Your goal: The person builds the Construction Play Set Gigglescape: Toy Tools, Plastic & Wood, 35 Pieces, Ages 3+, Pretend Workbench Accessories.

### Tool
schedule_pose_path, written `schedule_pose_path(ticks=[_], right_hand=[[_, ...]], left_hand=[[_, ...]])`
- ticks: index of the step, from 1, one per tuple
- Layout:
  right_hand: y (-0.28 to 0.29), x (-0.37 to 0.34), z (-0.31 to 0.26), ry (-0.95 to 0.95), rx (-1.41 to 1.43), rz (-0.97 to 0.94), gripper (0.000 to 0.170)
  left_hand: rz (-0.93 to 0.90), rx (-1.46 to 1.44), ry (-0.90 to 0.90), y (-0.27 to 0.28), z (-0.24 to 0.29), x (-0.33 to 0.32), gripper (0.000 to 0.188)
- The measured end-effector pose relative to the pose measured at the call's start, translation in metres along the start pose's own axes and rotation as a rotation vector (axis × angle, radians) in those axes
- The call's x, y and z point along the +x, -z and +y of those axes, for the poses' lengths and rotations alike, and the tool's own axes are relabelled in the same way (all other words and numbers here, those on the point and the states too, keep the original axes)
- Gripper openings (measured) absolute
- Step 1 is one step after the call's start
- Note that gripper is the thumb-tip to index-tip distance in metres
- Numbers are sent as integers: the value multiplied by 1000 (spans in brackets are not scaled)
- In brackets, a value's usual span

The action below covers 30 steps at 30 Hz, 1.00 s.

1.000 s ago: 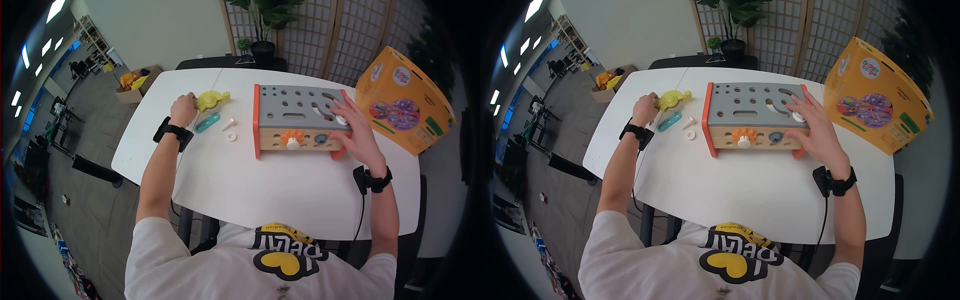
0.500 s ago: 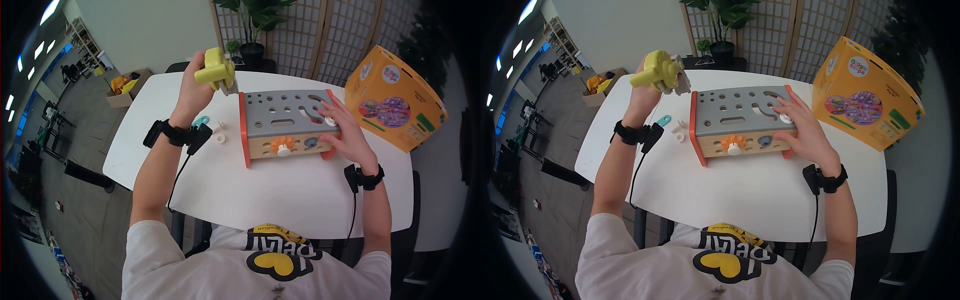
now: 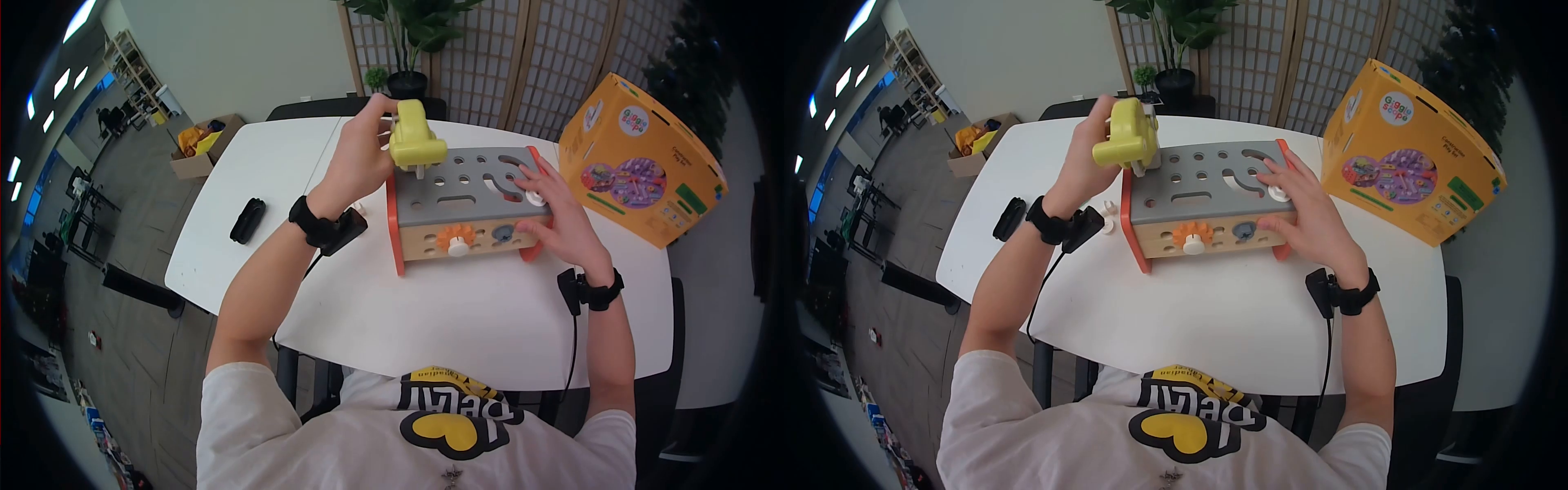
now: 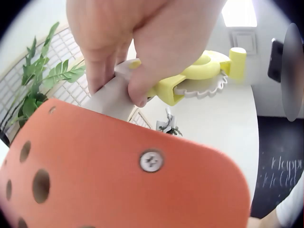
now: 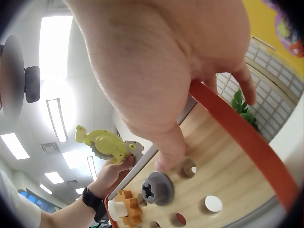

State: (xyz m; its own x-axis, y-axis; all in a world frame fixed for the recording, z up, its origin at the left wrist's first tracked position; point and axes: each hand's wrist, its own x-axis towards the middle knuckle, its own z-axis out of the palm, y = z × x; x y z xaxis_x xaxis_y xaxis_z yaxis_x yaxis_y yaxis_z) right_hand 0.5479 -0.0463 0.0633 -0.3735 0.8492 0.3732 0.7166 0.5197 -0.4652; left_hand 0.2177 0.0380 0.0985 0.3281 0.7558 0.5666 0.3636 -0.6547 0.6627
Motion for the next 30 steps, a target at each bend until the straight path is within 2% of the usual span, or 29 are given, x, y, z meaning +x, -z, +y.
schedule_pose_path(ticks=[14, 20, 23, 24, 27, 30], right_hand=[[0, -1, -2, -41, -9, -21, 60], [1, 0, 0, -22, -22, -23, 59], [4, 0, -1, -42, -29, -35, 60], [5, 0, -2, -50, -29, -44, 60], [8, 1, 7, -45, 9, -55, 60], [13, 2, 14, -44, 76, -62, 59]], left_hand=[[-83, 19, 15, 3, -10, -3, 33], [-219, 68, -58, 27, -28, -11, 62], [-158, 7, 65, 34, -41, -26, 66], [-100, 113, 126, 36, -48, -30, 55], [-255, 493, 306, 39, -75, -41, 44], [-440, 597, 321, 37, -109, -55, 45]])
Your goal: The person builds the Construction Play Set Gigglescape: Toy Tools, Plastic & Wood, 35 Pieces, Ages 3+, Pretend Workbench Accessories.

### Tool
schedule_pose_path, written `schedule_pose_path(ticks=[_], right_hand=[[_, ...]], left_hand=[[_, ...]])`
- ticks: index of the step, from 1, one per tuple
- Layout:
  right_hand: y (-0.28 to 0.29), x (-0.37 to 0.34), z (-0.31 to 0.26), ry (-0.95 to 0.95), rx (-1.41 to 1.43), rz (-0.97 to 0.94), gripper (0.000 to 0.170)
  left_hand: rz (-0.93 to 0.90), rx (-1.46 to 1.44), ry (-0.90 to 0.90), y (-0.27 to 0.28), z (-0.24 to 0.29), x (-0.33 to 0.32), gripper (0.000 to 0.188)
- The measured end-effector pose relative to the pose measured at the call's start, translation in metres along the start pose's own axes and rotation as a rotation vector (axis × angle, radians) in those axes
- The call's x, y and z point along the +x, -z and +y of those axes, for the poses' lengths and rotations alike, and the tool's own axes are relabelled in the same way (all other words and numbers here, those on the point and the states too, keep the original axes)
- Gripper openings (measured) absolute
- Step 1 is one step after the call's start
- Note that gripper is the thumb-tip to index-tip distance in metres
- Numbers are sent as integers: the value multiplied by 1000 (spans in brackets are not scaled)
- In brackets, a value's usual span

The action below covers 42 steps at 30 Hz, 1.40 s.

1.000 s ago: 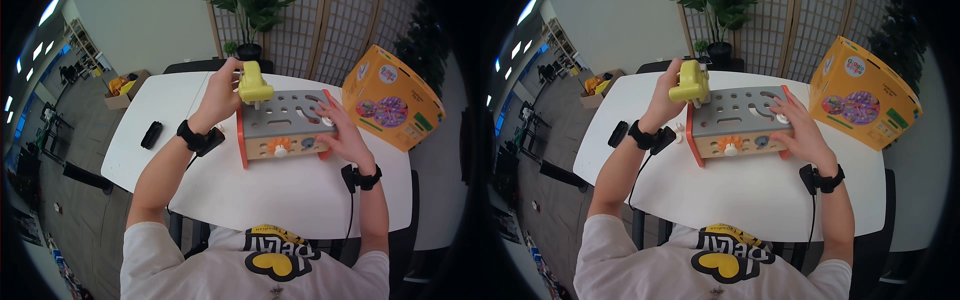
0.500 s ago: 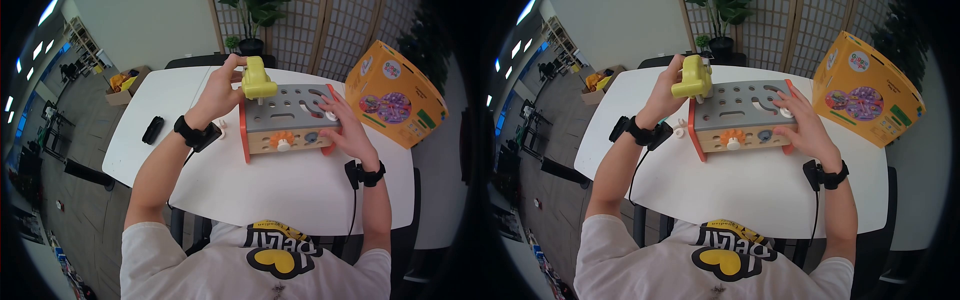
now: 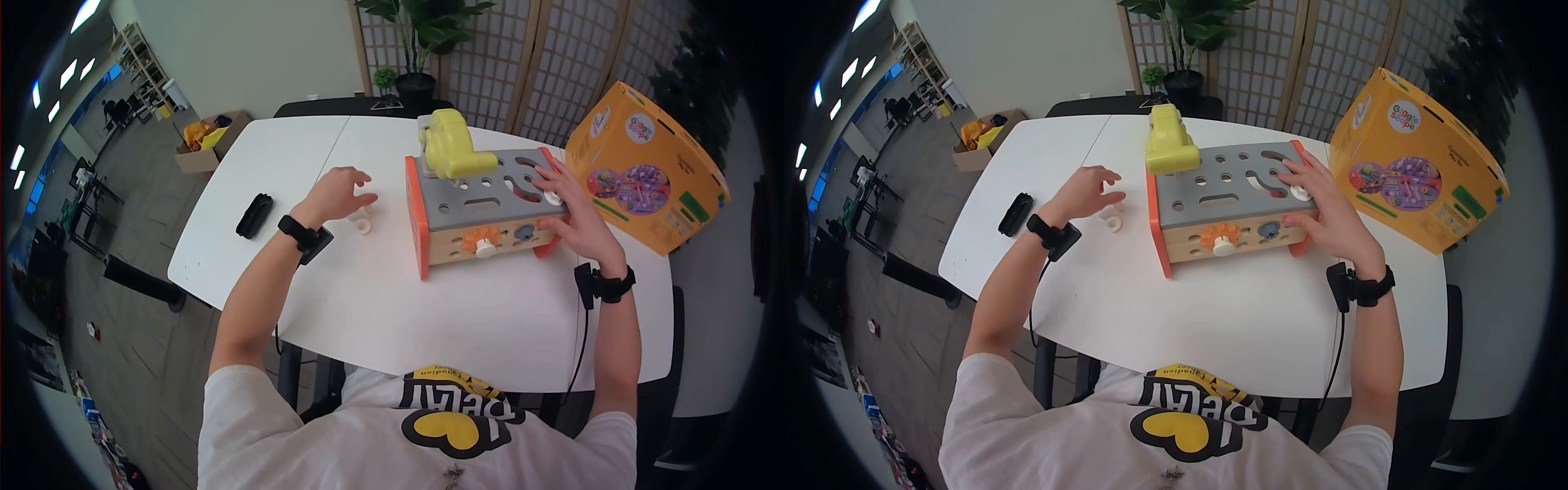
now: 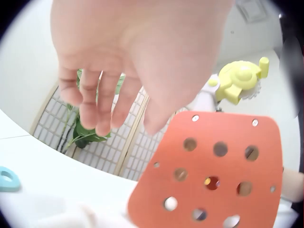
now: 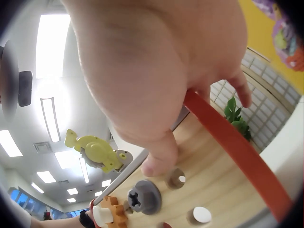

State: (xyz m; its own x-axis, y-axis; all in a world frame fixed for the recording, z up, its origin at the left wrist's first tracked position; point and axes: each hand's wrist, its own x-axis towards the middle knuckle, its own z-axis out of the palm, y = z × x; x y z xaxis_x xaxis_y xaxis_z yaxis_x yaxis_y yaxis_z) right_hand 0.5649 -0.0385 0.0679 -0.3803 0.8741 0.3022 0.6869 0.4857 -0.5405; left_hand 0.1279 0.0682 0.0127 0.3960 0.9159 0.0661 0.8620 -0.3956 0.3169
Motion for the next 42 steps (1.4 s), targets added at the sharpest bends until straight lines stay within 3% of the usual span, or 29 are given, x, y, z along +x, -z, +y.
schedule_pose_path(ticks=[7, 13, 16, 22, 25, 28, 40, 42], right_hand=[[9, -2, 21, 29, -23, 5, 61], [12, -4, 46, 69, 72, 38, 63], [13, -4, 46, 70, 73, 47, 63], [13, -4, 48, 77, 78, 55, 62], [13, -4, 49, 82, 60, 52, 61], [12, -4, 51, 75, 70, 50, 60], [10, -4, 53, 95, 103, 67, 58], [10, -4, 51, 93, 119, 68, 58]], left_hand=[[-152, -6, 45, -13, -4, 5, 38], [31, -31, -14, -17, -9, 0, 30], [180, -310, -46, 3, 19, -17, 27], [159, -712, -14, 15, 57, -40, 18], [132, -854, -150, 10, 61, -46, 17], [57, -918, -265, 8, 61, -45, 18], [28, -998, -190, -4, 68, -29, 16], [153, -943, -288, -14, 71, -23, 15]])
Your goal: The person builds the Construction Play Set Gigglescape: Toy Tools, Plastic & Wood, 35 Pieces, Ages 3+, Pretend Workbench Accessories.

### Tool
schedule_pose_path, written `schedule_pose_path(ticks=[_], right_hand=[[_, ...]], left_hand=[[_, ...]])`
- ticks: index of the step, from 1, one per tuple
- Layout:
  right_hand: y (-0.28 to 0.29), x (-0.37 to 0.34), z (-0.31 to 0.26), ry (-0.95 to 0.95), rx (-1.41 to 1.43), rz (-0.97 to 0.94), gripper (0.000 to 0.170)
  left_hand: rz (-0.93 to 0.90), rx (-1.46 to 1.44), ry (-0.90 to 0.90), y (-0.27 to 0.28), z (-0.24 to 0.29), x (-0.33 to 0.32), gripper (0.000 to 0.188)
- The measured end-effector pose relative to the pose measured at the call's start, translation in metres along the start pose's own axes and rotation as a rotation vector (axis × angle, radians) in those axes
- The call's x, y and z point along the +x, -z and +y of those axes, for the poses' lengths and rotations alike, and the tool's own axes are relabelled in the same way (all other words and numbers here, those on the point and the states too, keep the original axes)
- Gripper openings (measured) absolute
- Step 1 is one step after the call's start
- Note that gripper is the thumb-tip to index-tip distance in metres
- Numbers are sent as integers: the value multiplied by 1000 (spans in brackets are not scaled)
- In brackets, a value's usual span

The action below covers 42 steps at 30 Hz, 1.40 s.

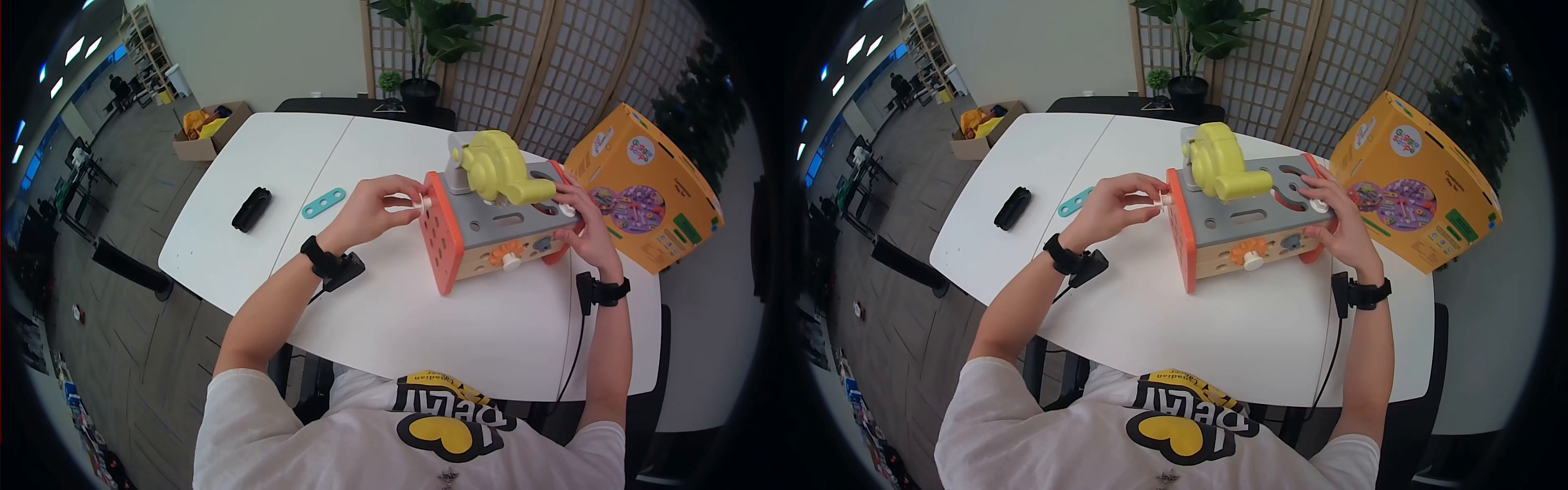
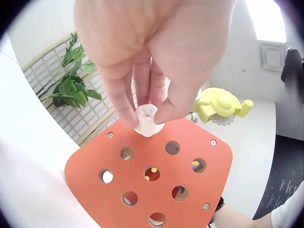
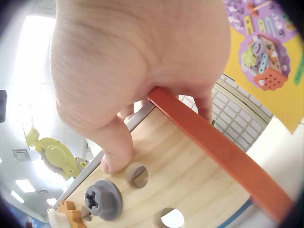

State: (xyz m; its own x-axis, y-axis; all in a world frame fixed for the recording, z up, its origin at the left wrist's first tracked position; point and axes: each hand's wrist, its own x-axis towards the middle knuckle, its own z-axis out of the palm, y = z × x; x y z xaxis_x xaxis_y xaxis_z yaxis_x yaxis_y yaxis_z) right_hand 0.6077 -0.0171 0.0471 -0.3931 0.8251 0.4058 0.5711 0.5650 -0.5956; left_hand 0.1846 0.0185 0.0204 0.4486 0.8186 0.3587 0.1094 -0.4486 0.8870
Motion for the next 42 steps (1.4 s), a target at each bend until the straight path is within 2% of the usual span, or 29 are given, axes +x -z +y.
schedule_pose_path(ticks=[1, 3, 4, 6, 9, 12, 15, 18, 22, 25, 30, 31, 32, 35, 39, 42], right_hand=[[1, 0, 0, 12, -15, -8, 61], [2, -1, 1, 34, -46, -26, 69], [0, -2, -2, 0, 19, 38, 72], [-9, -9, -9, -66, 150, 165, 80], [-21, -28, 6, -216, 350, 242, 88], [-11, -44, 22, -557, 453, -115, 69], [-27, -58, 50, -489, 400, -74, 48], [-29, -56, 40, -476, 380, -57, 32], [-32, -58, 39, -421, 410, 59, 40], [-24, -53, 22, -388, 402, 110, 47], [-12, -50, -2, -268, 385, 62, 51], [-11, -49, -9, -296, 390, 57, 50], [-12, -48, -17, -322, 394, 54, 50], [-14, -47, -18, -379, 398, 33, 50], [-15, -45, -16, -452, 427, 17, 48], [-19, -42, -26, -441, 380, 81, 46]], left_hand=[[27, 29, -70, -4, 0, 1, 15], [64, 231, -86, -8, 5, 2, 15], [82, 332, -95, -10, 8, 2, 15], [61, 371, -111, -12, 1, -1, 25], [39, 389, -184, -17, 5, -12, 44], [5, 430, -268, -24, 16, -21, 64], [-23, 520, -274, -32, 19, -22, 77], [-21, 588, -285, -34, 14, -18, 88], [41, 471, -248, -30, 6, -9, 94], [57, 314, -95, -25, 16, -4, 98], [19, 160, 188, -8, 0, 3, 89], [10, 151, 251, -6, -4, 3, 88], [-24, 167, 252, -6, -5, 2, 74], [-50, -43, 386, -10, -9, 0, 63], [-112, -97, 433, -8, -20, -1, 60], [-120, -54, 434, -7, -24, -1, 61]])
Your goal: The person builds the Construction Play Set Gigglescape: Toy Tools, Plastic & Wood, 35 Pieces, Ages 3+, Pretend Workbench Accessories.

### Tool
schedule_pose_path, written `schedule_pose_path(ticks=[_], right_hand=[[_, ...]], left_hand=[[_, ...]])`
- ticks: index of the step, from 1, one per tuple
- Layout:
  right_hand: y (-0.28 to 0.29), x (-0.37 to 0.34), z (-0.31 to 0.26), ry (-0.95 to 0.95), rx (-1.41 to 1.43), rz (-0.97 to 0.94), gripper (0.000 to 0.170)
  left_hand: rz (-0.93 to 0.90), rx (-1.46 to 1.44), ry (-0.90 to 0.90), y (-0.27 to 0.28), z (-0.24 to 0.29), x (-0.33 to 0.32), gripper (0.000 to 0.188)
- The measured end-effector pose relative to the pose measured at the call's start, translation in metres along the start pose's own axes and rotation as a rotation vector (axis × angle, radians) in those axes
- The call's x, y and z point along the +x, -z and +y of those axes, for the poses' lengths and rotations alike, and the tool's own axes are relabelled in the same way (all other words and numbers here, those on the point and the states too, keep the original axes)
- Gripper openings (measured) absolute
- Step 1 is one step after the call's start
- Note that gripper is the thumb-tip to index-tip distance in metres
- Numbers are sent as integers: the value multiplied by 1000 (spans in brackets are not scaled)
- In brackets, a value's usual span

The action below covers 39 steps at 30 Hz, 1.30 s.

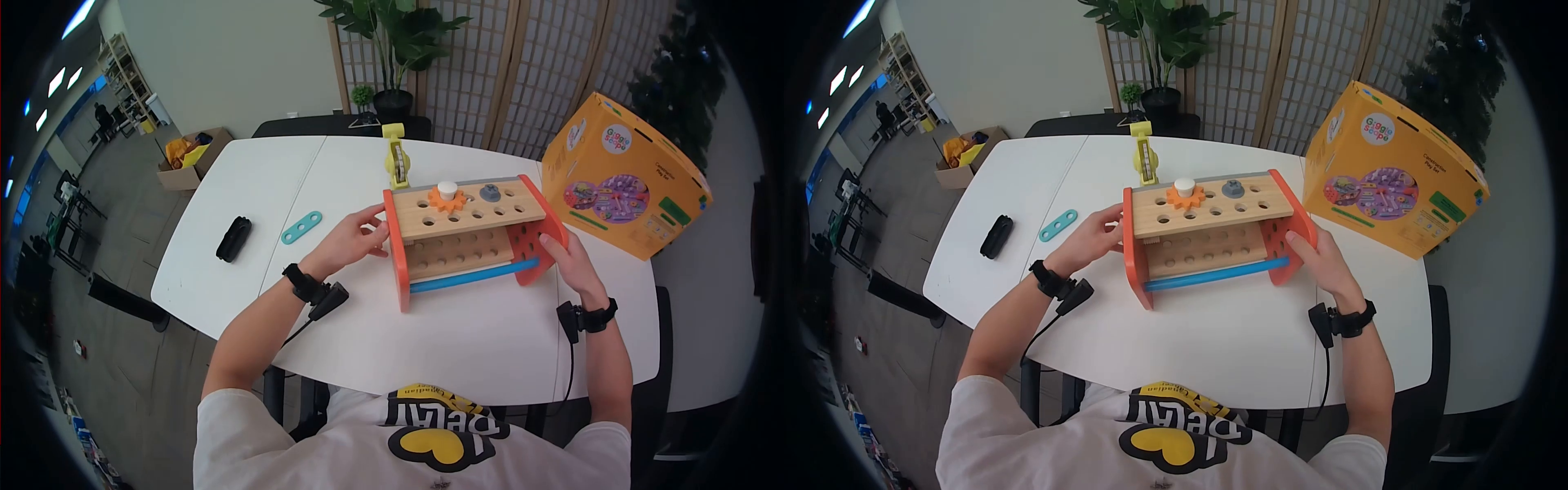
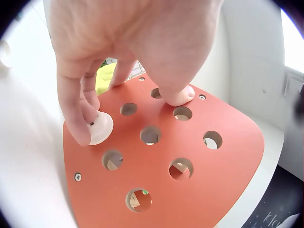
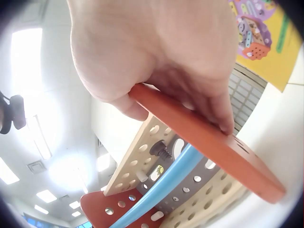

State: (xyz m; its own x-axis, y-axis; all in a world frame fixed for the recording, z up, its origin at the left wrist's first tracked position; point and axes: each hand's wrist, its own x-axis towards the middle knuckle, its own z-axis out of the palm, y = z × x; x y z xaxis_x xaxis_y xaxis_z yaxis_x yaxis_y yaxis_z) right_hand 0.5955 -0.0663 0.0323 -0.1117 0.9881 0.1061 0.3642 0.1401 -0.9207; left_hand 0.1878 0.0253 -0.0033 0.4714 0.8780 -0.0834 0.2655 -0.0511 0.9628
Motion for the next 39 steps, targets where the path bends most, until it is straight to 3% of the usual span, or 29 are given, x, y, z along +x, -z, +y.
schedule_pose_path(ticks=[16, 18, 19, 22, 24, 25, 27, 30, 34, 37, 39], right_hand=[[-12, -3, -8, -154, 98, 6, 45], [-13, -4, -13, -194, 171, -1, 49], [-15, -6, -15, -139, 134, 18, 52], [-21, -13, -16, 39, 56, 106, 62], [-21, -17, -13, 165, 52, 204, 70], [-24, -18, -16, 252, 5, 284, 67], [-33, -19, -31, 428, -91, 447, 63], [-39, -23, -47, 627, -283, 456, 48], [-58, -25, -72, 714, -373, 243, 25], [-73, -14, -76, 689, -328, 84, 28], [-82, -6, -75, 583, -248, -15, 30]], left_hand=[[28, 39, 27, 6, -9, -4, 63], [46, 154, 6, 10, -1, -10, 61], [56, 210, -6, 14, 3, -12, 59], [141, 785, -93, 34, 8, -21, 44], [165, 963, -157, 47, -18, -24, 41], [173, 1052, -190, 48, -21, -27, 40], [106, 1073, -89, 44, -26, -30, 40], [81, 1125, -74, 44, -33, -26, 37], [255, 1027, -189, 35, -8, -31, 34], [389, 755, -468, 22, 36, -35, 34], [396, 589, -546, 10, 70, -44, 34]])
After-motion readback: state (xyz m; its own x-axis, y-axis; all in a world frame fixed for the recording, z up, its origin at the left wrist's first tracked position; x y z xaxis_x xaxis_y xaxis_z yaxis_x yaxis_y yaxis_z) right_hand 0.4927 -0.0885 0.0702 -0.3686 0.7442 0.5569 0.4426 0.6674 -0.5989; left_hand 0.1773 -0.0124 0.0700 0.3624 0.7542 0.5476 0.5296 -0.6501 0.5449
